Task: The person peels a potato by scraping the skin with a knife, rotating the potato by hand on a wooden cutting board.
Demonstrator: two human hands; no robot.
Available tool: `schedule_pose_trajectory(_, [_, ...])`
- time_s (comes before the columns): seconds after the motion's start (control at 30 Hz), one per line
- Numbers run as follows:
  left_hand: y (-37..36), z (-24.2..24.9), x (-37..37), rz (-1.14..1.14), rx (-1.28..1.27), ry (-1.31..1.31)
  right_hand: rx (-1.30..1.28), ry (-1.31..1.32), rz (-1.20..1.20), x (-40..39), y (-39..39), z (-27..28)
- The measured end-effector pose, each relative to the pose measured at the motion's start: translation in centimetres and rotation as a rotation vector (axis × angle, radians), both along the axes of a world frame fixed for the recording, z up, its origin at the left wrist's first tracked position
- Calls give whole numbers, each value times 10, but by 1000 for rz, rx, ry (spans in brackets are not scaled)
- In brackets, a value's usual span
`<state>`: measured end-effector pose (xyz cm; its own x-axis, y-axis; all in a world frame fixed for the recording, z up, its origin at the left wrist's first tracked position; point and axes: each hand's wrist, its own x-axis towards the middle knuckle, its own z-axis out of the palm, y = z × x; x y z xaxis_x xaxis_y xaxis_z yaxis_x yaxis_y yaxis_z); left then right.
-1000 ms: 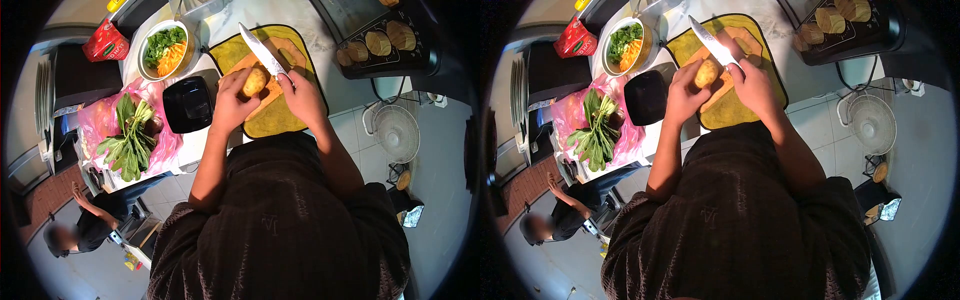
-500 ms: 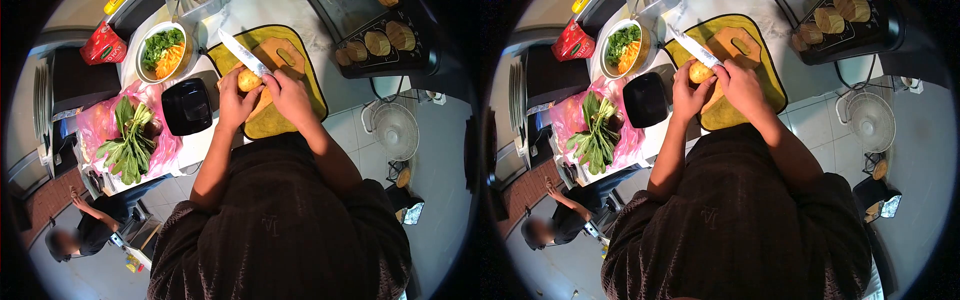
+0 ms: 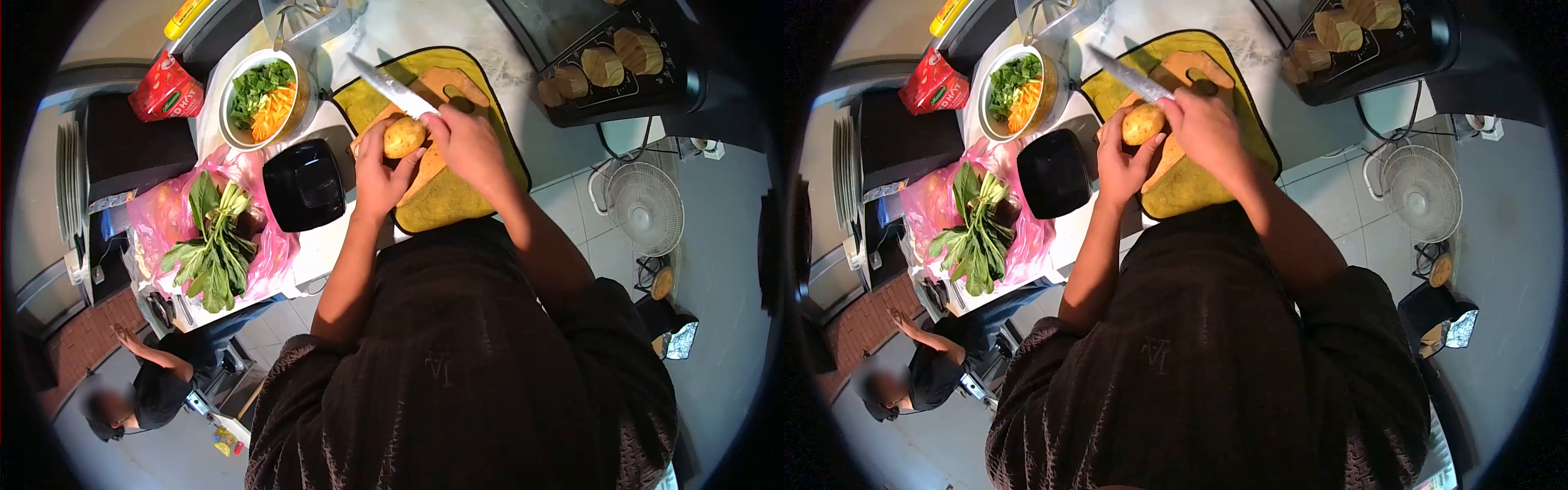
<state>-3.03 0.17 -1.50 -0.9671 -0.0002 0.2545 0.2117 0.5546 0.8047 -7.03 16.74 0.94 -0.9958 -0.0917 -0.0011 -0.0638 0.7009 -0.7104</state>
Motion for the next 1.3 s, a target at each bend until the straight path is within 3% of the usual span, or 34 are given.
schedule_pose_trajectory(0.1, [2,-5,-1,26,16,-6,-103,-88,52,8,-6,8])
schedule_pose_trajectory(0.2, [2,-4,-3,45,-15,-14,-57,6,35,-1,-7,-2])
schedule_pose_trajectory(0.4, [1,-8,-1,33,-13,60,-41,-105,60,0,-3,24])
schedule_pose_trajectory(0.63, [3,-10,4,69,13,64,28,-62,42,-6,6,7])
schedule_pose_trajectory(0.73, [7,-14,11,92,-11,45,-84,-100,73,7,-3,26])
schedule_pose_trajectory(0.8, [15,-17,10,143,345,51,-77,-101,59,11,-5,17])
schedule_pose_trajectory(0.83, [13,-19,7,140,345,57,-65,-89,46,8,-5,13])
schedule_pose_trajectory(0.9, [9,-23,7,75,83,171,-18,-61,24,0,-3,10])
schedule_pose_trajectory(1.0, [5,-24,5,6,-37,293,13,-66,9,-2,1,20])
schedule_pose_trajectory(1.1, [9,-20,10,97,-78,317,3,-73,36,6,-2,17])
schedule_pose_trajectory(1.3, [4,-29,14,68,-68,340,56,-133,33,-6,4,5])
